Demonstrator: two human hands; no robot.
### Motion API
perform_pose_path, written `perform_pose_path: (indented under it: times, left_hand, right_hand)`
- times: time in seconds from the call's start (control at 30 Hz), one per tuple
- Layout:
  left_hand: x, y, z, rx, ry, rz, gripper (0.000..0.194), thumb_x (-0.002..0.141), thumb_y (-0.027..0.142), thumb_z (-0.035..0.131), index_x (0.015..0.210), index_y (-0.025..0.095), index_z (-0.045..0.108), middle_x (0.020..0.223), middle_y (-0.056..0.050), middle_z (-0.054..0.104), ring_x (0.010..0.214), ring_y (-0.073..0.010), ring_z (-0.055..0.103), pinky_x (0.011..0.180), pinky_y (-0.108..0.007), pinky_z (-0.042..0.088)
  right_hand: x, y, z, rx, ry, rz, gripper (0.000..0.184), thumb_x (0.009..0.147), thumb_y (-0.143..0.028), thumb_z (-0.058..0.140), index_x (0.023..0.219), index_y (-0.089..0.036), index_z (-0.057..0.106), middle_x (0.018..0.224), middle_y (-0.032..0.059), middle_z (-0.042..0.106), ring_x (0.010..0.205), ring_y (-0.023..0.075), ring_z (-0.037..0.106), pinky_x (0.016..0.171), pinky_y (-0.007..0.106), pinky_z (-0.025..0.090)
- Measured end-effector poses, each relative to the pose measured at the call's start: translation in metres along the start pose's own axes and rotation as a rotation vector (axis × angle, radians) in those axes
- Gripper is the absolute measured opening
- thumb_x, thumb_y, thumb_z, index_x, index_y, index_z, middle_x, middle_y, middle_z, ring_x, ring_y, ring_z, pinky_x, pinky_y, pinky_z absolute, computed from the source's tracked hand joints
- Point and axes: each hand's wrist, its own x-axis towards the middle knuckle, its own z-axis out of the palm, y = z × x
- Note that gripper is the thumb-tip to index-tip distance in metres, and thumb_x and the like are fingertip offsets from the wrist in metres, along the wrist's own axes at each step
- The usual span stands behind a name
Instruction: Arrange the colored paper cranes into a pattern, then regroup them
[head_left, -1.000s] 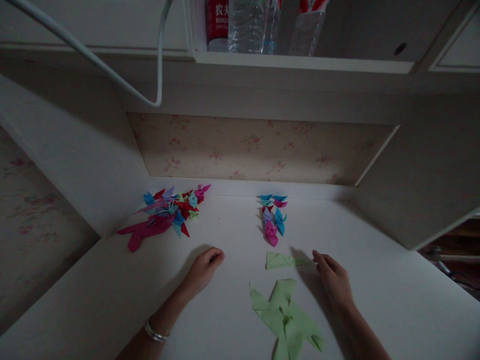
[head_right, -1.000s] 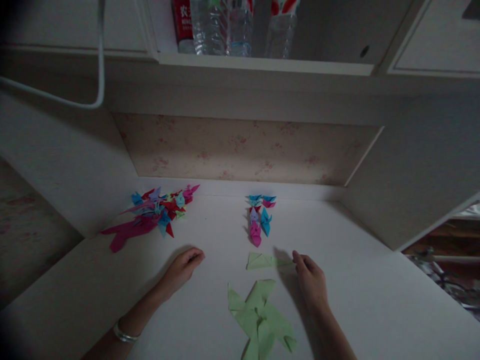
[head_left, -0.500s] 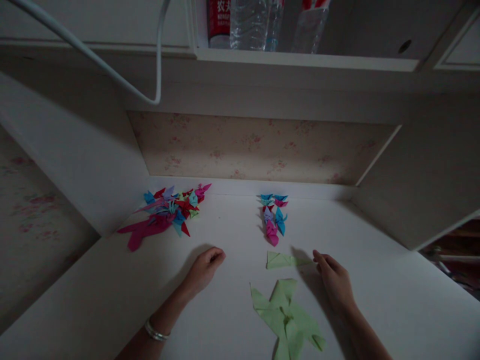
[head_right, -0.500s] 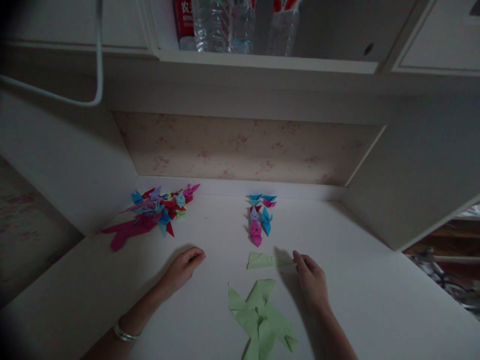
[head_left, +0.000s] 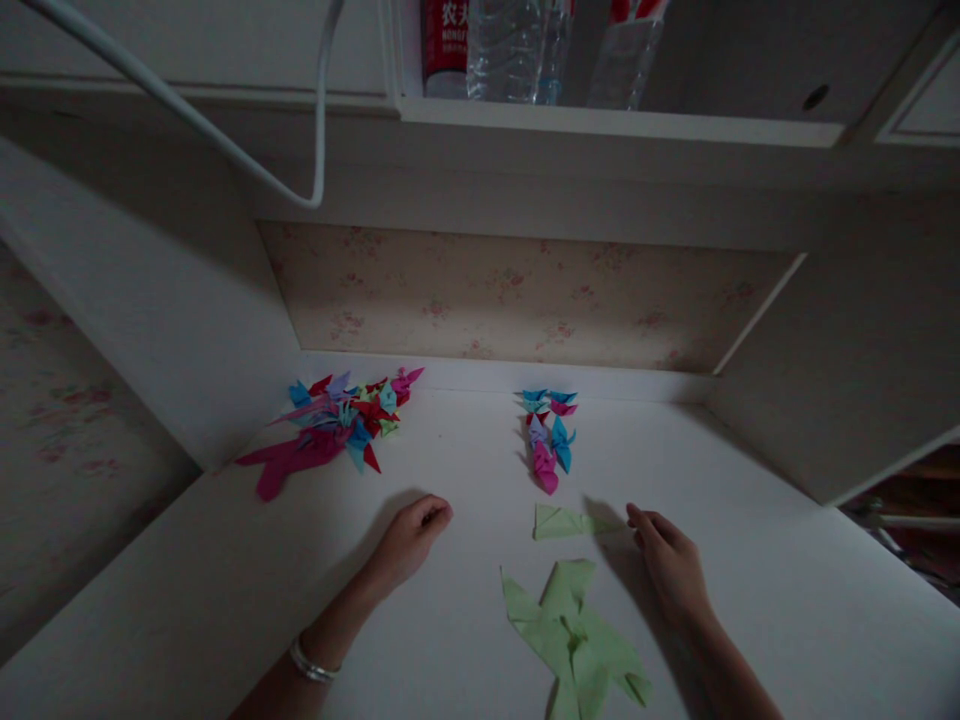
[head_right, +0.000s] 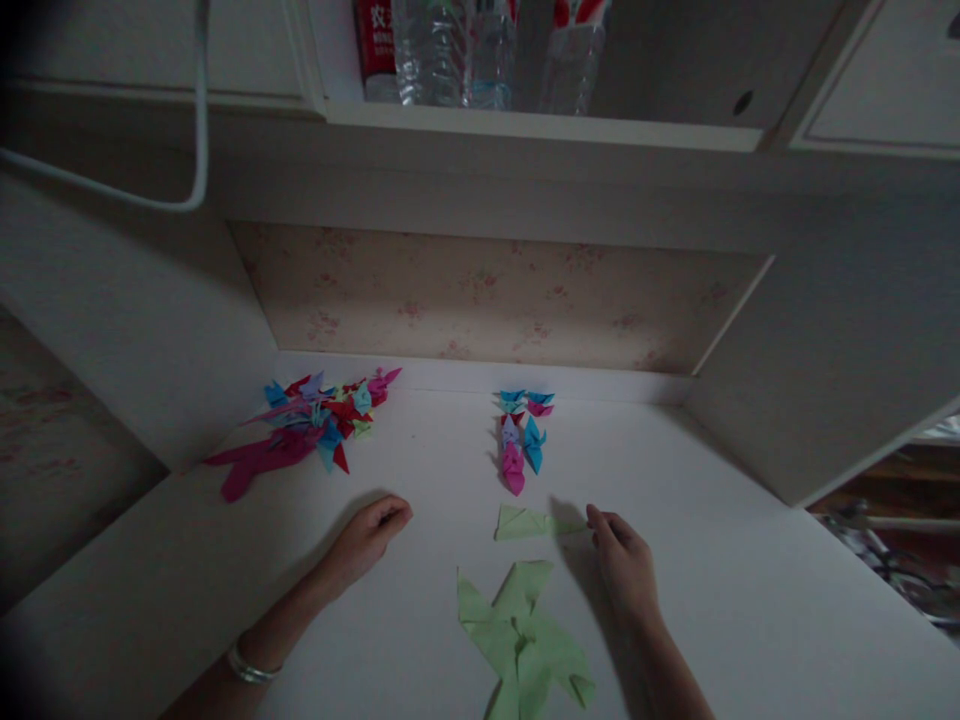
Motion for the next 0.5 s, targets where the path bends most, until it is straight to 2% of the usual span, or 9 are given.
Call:
perform_pose_path:
  times: [0.1,0.33,0.5]
  left_hand:
    - [-0.0002,0.0001,-0.0007,0.015,-0.017,-0.004,0.027,0.082,0.042,0.050,0.076,0.018,0.061,0.070,0.001,0.056,0.069,-0.0153,0.051,0.065,-0.024,0.040]
    - [0.0009,-0.0021,-0.0012,0.039,-0.015,0.015,0.027,0.082,0.043,0.049,0.076,0.019,0.060,0.072,0.001,0.057,0.072,-0.0165,0.053,0.068,-0.025,0.041]
    - [0.0002,0.0004,-0.0013,0.033,0.006,0.014,0.024,0.082,0.040,0.051,0.076,0.019,0.062,0.071,0.000,0.058,0.072,-0.0162,0.053,0.067,-0.024,0.041]
  right_hand:
    - [0.0004,0.0024,-0.0002,-0.007,-0.022,0.005,0.048,0.072,-0.064,0.060,0.073,-0.016,0.067,0.059,-0.0007,0.054,0.057,0.0143,0.045,0.052,0.025,0.034]
    - [0.0048,0.0088,-0.0006,0.003,-0.049,-0.032,0.051,0.072,-0.066,0.058,0.077,-0.016,0.068,0.069,0.0014,0.062,0.061,0.0154,0.048,0.056,0.025,0.037]
    - [0.0040,0.0083,0.0001,0.006,-0.045,-0.025,0.052,0.071,-0.067,0.059,0.075,-0.016,0.068,0.065,0.0006,0.059,0.059,0.0148,0.046,0.054,0.025,0.036]
